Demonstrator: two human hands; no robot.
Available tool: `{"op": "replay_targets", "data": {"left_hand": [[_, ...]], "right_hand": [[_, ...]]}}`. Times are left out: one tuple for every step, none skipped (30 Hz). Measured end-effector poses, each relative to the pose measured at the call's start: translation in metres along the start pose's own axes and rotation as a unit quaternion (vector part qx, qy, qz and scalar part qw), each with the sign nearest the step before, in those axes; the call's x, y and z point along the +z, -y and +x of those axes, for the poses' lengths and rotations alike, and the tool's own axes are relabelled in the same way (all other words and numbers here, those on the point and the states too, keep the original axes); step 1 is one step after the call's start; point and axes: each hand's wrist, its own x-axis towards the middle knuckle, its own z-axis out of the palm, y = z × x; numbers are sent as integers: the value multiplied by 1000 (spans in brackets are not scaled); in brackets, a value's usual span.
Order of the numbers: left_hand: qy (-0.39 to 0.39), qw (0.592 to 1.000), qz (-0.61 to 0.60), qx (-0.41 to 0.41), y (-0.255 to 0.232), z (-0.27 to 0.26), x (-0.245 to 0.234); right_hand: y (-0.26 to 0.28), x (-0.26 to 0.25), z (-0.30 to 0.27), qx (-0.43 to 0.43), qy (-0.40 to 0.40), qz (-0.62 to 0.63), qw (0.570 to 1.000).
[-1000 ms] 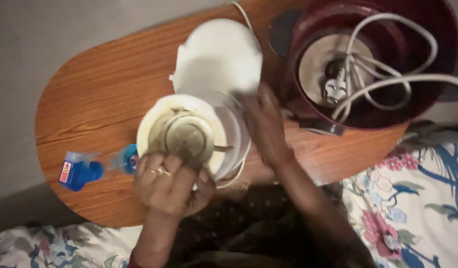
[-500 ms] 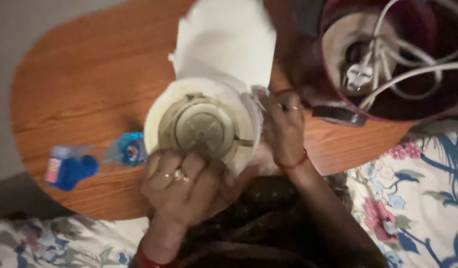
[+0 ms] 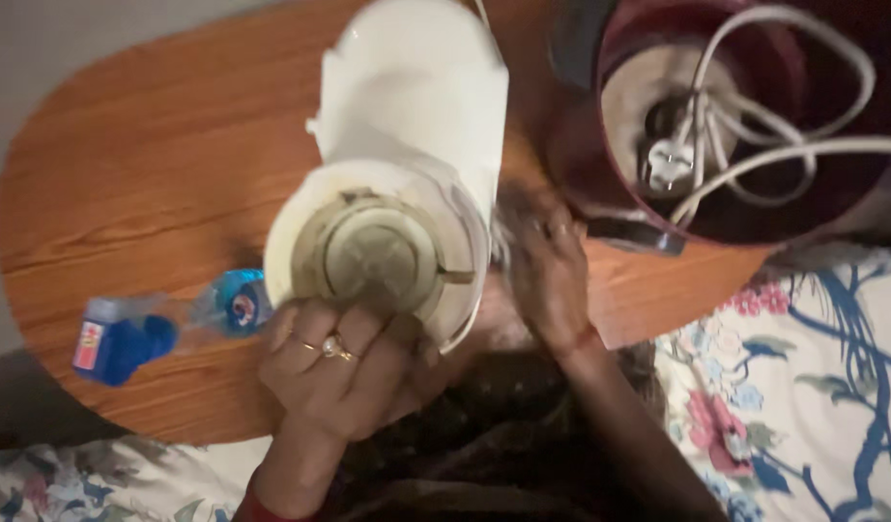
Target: The person cleans the base of a kitchen mixer by spraying it with a cleaning solution and wiping all surfaces with a cloth.
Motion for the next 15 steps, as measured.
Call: {"op": "replay_targets", "data": {"left_hand": [[-8, 1000, -7, 10, 3, 1, 2], [-13, 1000, -17, 21, 7, 1, 2], [-18, 999, -27, 32, 10, 1, 0], [-11, 999, -31, 18, 12, -1, -5], [-4, 999, -34, 4, 15, -3, -10], [3, 999, -37, -8, 19, -3, -16], [-13, 999, -38, -9, 24, -4, -20], [-26, 999, -40, -10, 30, -5, -24], [-39, 998, -42, -12, 34, -6, -26], [-30, 999, -32, -10, 35, -10, -27], [-20, 1000, -22, -8, 34, -15, -30], [-8, 1000, -15, -6, 33, -20, -33], [-4, 1000, -20, -2, 33, -25, -35], [2, 1000, -28, 1, 33, -28, -39], [8, 999, -37, 4, 35, -30, -40]], "right_hand": [[-5, -8, -6, 25, 38, -1, 999], [-7, -12, -13, 55, 35, 26, 998], [-8, -15, -18, 86, 31, 54, 994], [-9, -18, -21, 116, 31, 81, 989], [-11, -21, -19, 130, 37, 107, 985], [-10, -22, -15, 143, 42, 135, 980], [-8, -21, -9, 156, 47, 162, 973], [-3, -18, -6, 155, 51, 159, 974], [3, -11, -3, 153, 55, 157, 974], [6, -7, -1, 154, 62, 152, 974], [6, -2, 2, 157, 67, 169, 971], [6, 2, 0, 164, 73, 185, 966], [4, 9, -1, 171, 79, 201, 961], [2, 16, -2, 194, 92, 257, 942], [-2, 25, -1, 216, 104, 312, 920]]}}
